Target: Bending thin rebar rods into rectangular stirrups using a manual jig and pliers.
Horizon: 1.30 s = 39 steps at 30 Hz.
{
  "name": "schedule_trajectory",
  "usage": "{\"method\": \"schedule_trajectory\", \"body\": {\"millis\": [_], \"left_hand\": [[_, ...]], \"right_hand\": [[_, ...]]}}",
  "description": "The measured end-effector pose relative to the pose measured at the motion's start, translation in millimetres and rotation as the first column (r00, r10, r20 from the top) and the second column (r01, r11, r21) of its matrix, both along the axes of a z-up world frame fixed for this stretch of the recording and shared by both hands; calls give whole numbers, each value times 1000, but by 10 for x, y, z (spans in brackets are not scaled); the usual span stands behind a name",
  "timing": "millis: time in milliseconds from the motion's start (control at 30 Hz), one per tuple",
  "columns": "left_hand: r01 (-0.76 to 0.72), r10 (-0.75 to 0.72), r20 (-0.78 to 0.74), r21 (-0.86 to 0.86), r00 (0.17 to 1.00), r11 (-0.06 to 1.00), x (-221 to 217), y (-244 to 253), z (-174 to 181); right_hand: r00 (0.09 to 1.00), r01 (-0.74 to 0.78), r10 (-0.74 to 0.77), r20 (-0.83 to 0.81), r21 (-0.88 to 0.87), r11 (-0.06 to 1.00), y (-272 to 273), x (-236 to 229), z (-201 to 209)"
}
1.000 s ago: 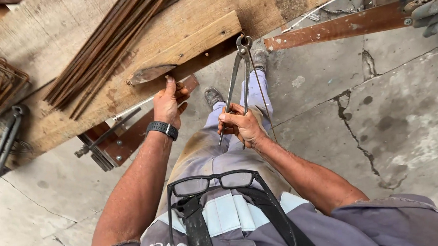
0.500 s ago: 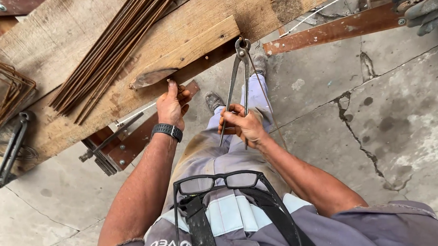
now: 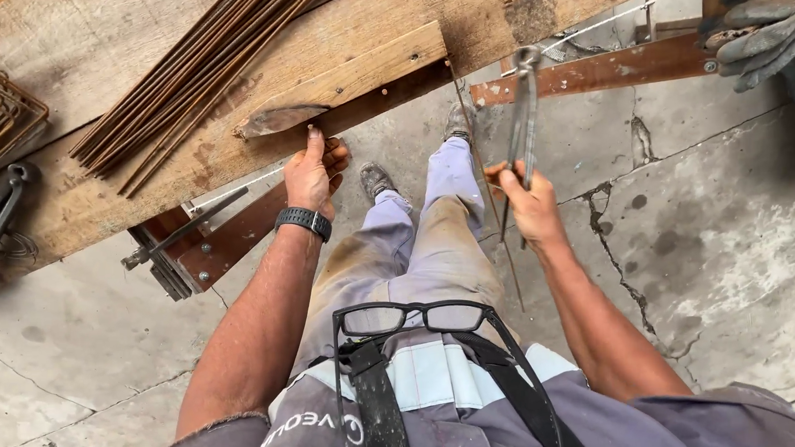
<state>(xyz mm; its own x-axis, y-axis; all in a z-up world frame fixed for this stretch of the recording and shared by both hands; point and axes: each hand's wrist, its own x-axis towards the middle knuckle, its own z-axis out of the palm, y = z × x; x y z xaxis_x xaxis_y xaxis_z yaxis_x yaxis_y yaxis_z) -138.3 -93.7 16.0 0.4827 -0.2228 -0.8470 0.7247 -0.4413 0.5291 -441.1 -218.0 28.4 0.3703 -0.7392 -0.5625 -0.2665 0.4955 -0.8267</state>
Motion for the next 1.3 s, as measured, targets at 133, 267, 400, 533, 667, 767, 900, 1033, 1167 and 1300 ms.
{"method": "schedule_trajectory", "body": {"millis": [133,267,400,533,667,767,900,1033,1167,1300], "left_hand": [[-22,20,-21,-67,1000,998,14,23,3],[-14,14,3,-115,1000,993,17,64,173],[-68,77,26,-246,997,967,20,112,416],[80,-88,1,-428,996,900,224,283,624],[424,-539,-91,-515,838,746,269,496,935],[680,-786,0,-500,618,535,186,495,848],[522,-655,-71,-541,753,659,-295,287,648],[399,-488,-70,-481,870,781,-731,130,383],[331,-418,-96,-464,903,821,-983,21,255],[298,-384,-116,-443,916,845,-1028,-83,243]], "right_hand": [[997,80,-80,5,21,997,106,238,-52],[990,126,-132,-46,-129,984,169,392,280],[993,85,-99,-61,-204,975,96,400,636],[989,-77,33,-143,-311,947,-295,588,1103],[903,-410,320,-287,-353,841,-942,550,1135],[591,-804,682,-431,-382,455,-1508,682,980],[384,-920,746,-544,-158,359,-1749,1175,1163],[276,-956,679,-680,-124,265,-1886,1442,1090],[296,-954,637,-712,-186,236,-2054,1458,797],[297,-952,616,-730,-273,135,-2184,1397,491]]}}
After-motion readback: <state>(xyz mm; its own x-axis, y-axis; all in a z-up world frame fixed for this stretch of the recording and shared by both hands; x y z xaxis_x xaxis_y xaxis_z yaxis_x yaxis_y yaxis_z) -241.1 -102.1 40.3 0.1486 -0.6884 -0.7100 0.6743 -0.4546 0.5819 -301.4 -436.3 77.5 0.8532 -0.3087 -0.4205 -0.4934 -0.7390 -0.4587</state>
